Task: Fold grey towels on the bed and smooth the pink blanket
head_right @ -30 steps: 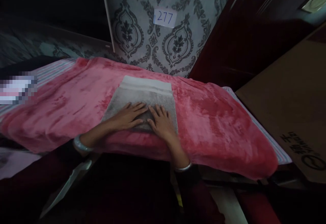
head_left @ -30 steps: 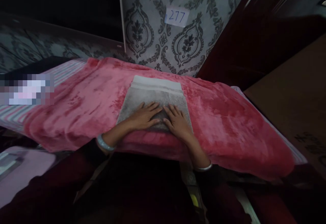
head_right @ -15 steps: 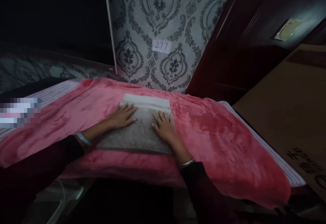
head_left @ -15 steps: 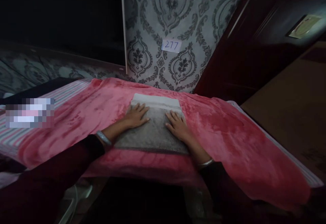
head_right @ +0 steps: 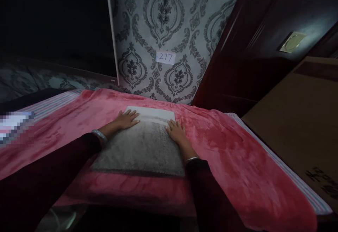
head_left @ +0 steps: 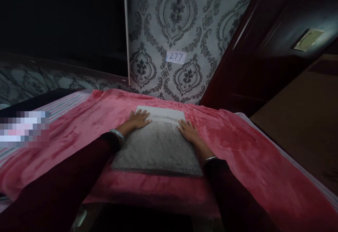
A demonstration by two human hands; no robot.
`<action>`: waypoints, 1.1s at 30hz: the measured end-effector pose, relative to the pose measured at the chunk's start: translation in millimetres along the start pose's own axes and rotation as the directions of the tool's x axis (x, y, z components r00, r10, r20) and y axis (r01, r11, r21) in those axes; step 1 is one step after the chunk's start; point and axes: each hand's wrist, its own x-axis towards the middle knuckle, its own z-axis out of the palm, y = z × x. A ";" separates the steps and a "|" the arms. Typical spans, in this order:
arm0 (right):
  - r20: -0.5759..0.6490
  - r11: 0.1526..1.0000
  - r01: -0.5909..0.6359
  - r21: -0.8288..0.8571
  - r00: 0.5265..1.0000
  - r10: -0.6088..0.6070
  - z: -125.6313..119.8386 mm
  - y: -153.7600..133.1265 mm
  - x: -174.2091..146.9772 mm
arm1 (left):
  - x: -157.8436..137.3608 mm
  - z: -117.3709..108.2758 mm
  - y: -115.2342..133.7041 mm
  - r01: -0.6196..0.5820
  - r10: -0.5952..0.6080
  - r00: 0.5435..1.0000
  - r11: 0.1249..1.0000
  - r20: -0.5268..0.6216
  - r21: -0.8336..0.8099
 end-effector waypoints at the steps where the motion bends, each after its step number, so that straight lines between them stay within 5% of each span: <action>1: -0.025 1.000 -0.001 -0.019 1.000 0.000 -4.0 -7.6 2.9 | 2.2 -2.7 5.4 0.007 -0.006 1.000 1.000 -0.013 0.011; 4: -0.105 0.993 0.109 -0.044 0.988 -0.113 -9.8 -35.6 13.4 | 8.0 -1.5 28.1 -0.131 0.130 0.990 0.991 -0.060 -0.001; 8: -0.023 0.973 0.230 0.014 0.973 -0.230 -0.5 -53.9 32.5 | 20.0 13.7 45.6 -0.315 0.313 0.949 0.947 -0.035 -0.065; 21: -0.048 0.998 0.034 0.052 0.998 -0.032 10.0 -8.8 77.7 | 73.5 7.0 -26.1 -0.103 0.102 0.994 0.994 -0.030 -0.041; 29: -0.075 1.000 -0.007 0.004 0.997 0.008 12.5 -5.2 79.4 | 62.2 1.3 -67.4 0.008 -0.008 1.000 0.996 -0.006 -0.084; 33: -0.106 1.000 0.013 -0.007 0.994 -0.014 15.5 -0.7 80.7 | 52.8 -6.4 -67.8 0.071 -0.070 0.997 0.997 0.040 -0.027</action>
